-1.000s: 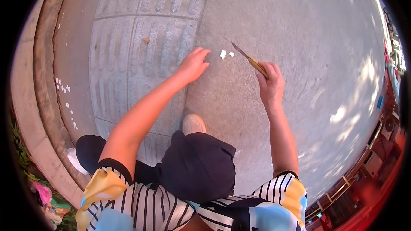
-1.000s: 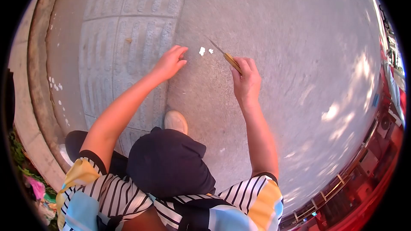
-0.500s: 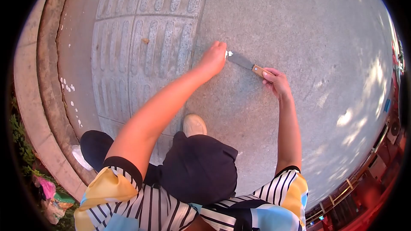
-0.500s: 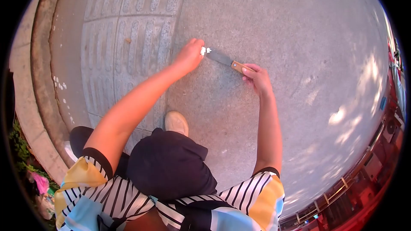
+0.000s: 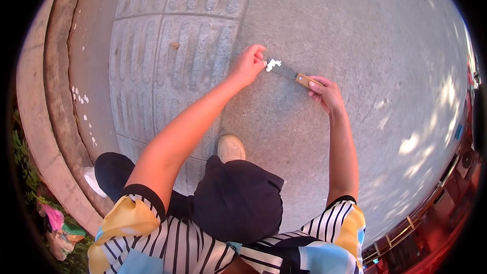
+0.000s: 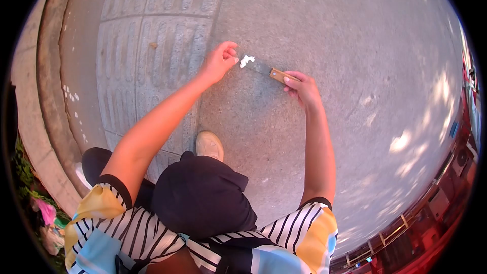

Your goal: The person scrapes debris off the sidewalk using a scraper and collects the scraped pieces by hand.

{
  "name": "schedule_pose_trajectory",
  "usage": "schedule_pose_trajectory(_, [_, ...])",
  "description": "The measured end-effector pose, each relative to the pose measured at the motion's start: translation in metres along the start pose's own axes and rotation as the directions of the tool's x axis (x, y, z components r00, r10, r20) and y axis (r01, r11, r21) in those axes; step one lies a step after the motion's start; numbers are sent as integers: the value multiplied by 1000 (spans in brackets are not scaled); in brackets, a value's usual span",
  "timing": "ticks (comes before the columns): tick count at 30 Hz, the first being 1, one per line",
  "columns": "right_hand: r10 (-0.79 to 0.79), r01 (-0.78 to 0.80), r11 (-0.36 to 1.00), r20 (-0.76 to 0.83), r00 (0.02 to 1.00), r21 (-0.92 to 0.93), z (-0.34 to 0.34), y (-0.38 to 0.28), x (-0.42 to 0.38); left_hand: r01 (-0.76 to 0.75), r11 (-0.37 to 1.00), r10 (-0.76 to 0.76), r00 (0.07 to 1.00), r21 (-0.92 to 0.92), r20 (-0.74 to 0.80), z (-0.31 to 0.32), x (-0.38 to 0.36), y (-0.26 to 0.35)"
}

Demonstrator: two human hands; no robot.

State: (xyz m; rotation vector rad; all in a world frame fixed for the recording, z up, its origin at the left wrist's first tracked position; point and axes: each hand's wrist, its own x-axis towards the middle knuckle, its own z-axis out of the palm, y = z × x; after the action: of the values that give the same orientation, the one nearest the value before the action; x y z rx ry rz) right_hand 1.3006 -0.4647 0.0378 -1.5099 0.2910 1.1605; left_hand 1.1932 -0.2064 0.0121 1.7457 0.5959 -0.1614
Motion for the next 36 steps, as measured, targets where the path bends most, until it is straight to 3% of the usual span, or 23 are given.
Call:
schedule_pose_trajectory(1, [-17, 17, 1000, -13, 1000, -1, 3, -1, -1, 43, 997, -45, 998, -67, -40, -6, 0, 3])
schedule_pose_trajectory(2, [-32, 32, 999, -22, 999, -3, 7, -2, -3, 137, 937, -165, 984, -321, -62, -9, -3, 6])
schedule_pose_trajectory(3, [-49, 49, 999, -28, 998, -6, 15, -5, -6, 205, 806, -282, 958, -555, -56, -13, -7, 13])
schedule_pose_trajectory(4, [-110, 99, 982, -58, 992, -162, 31, -15, -15, 240, 613, -389, 921, -753, -24, -17, -9, 16])
schedule_pose_trajectory(5, [-175, 143, 938, -73, 982, -317, 55, -29, -29, 267, 446, -390, 917, -854, 83, -22, -11, 14])
schedule_pose_trajectory(6, [-241, 180, 868, -75, 968, -464, 75, -39, -41, 292, 260, -369, 911, -920, 185, -28, -15, 11])
schedule_pose_trajectory(7, [-410, 329, 757, -18, 912, -564, 89, -41, -46, 313, 66, -324, 905, -948, 276, -34, -18, 7])
schedule_pose_trajectory(9, [-691, 571, 438, 147, 708, -694, 113, -46, -52, 265, -4, -296, 921, -964, 254, -42, -20, -6])
schedule_pose_trajectory(11, [-681, 571, 462, 141, 718, -679, 129, -55, -58, 224, -88, -226, 945, -971, 238, -57, -23, -20])
schedule_pose_trajectory(13, [-682, 582, 460, 153, 715, -671, 138, -63, -60, 203, -87, -291, 931, -975, 220, -74, -27, -25])
schedule_pose_trajectory(14, [-730, 643, 462, 149, 667, -611, 140, -61, -54, 191, -90, -319, 924, -977, 210, -83, -29, -27])
schedule_pose_trajectory(16, [-517, 441, 748, -18, 856, -495, 156, -76, -56, 246, 7, -299, 925, -969, 233, -104, -35, -33])
schedule_pose_trajectory(17, [-488, 451, 813, -9, 873, -367, 162, -78, -48, 248, 52, -310, 925, -967, 220, -121, -43, -38])
schedule_pose_trajectory(18, [-443, 433, 870, 11, 896, -237, 168, -78, -37, 279, 143, -330, 918, -950, 220, -137, -52, -41])
schedule_pose_trajectory(20, [-384, 394, 907, 91, 919, -149, 185, -75, -11, 333, 336, -350, 913, -881, 212, -190, -84, -50])
schedule_pose_trajectory(22, [-308, 328, 941, 196, 931, -83, 221, -71, 7, 389, 538, -337, 912, -747, 232, -248, -120, -54])
schedule_pose_trajectory(24, [-231, 256, 965, 261, 937, -65, 261, -64, 18, 444, 663, -417, 888, -603, 195, -318, -175, -61])
schedule_pose_trajectory(30, [-67, 179, 958, 429, 901, -226, 418, -54, 12, 335, 623, -607, 777, -707, -167, -483, -397, -133])
schedule_pose_trajectory(35, [31, 231, 870, 517, 856, -435, 531, -45, -2, -144, 543, -640, 567, -827, -518, -553, -586, -202])
schedule_pose_trajectory(36, [57, 238, 846, 524, 850, -477, 552, -43, -7, -156, 573, -650, 512, -805, -562, -564, -628, -230])
